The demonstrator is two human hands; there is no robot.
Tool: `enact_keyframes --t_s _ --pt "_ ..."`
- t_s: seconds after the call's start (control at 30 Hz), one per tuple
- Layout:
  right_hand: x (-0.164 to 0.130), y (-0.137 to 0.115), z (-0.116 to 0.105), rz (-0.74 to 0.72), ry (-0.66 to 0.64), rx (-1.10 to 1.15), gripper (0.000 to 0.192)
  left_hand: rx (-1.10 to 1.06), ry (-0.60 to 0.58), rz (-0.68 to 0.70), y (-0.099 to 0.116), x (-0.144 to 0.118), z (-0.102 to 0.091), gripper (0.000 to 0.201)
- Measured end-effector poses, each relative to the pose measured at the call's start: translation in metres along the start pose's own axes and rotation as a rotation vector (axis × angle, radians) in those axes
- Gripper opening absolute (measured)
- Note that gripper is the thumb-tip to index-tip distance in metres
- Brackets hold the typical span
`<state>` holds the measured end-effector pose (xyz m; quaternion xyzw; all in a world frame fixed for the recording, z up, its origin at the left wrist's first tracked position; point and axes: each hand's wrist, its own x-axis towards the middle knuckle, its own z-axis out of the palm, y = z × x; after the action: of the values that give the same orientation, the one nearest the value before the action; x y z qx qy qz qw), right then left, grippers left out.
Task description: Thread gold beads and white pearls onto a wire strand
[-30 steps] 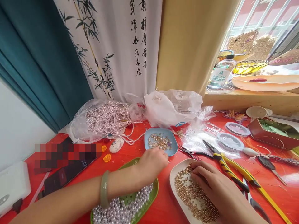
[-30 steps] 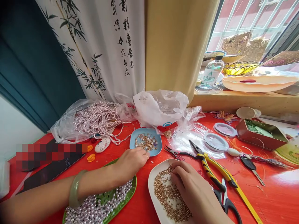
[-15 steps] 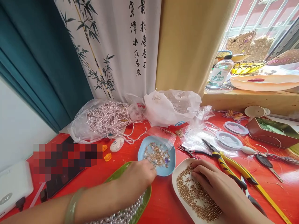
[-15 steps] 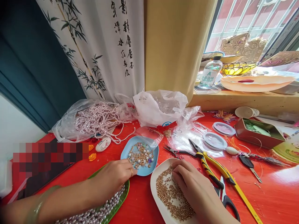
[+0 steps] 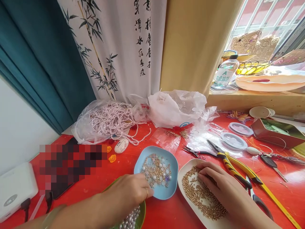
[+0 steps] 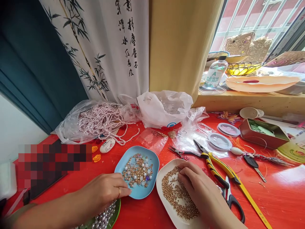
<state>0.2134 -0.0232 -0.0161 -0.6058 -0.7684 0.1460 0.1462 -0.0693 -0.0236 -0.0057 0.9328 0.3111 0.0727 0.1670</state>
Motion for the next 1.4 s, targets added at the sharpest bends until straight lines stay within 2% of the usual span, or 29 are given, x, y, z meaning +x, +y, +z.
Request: enact_keyframes --t_s 0.13,0.23,0.3,0.37,0.6,0.7,0.83,0.93,0.97,1.07,1.13,1.23,1.4 --pt "-0.001 0.002 0.001 0.001 0.001 0.065 0.026 -0.136 0.048 -0.028 -0.002 -0.009 -0.017 0.026" --pt "-0.002 0.003 -0.002 -0.032 0.04 0.148 0.025 -0.111 0.124 -0.261 -0.008 -0.023 -0.031 0.023" --pt "-0.003 0.002 -0.005 -0.061 0.075 0.194 0.024 -0.049 0.114 -0.435 -0.014 -0.035 -0.035 0.024" --pt "-0.004 -0.002 -0.007 -0.087 0.102 0.213 0.023 -0.032 0.093 -0.541 -0.02 -0.048 -0.035 0.028" --pt "-0.008 -0.036 -0.01 -0.301 0.097 0.203 0.022 -0.082 -0.056 -0.564 -0.026 -0.069 -0.024 0.032" --pt "-0.011 -0.054 -0.014 -0.395 0.04 0.156 0.018 -0.085 -0.059 -0.669 -0.029 -0.075 -0.025 0.034" --pt "-0.012 -0.071 -0.014 -0.537 -0.04 0.137 0.02 -0.062 -0.009 -0.796 -0.041 -0.087 -0.032 0.031" --pt "-0.007 -0.07 0.003 -0.647 -0.087 0.136 0.022 -0.06 0.037 -0.868 -0.051 -0.092 -0.038 0.026" --pt "-0.006 -0.067 0.012 -0.71 -0.06 0.163 0.023 -0.061 0.047 -0.893 -0.053 -0.092 -0.039 0.025" --pt "-0.006 -0.054 0.033 -0.731 -0.084 0.174 0.024 -0.066 0.074 -0.96 -0.06 -0.087 -0.041 0.023" --pt "-0.009 -0.047 0.039 -0.717 -0.104 0.202 0.026 -0.07 0.092 -0.982 -0.062 -0.08 -0.04 0.023" --pt "-0.018 -0.043 0.035 -0.711 -0.138 0.272 0.032 -0.071 0.114 -0.984 -0.063 -0.07 -0.036 0.022" --pt "-0.029 -0.046 0.015 -0.672 -0.18 0.356 0.036 -0.062 0.138 -0.954 -0.065 -0.057 -0.029 0.019"
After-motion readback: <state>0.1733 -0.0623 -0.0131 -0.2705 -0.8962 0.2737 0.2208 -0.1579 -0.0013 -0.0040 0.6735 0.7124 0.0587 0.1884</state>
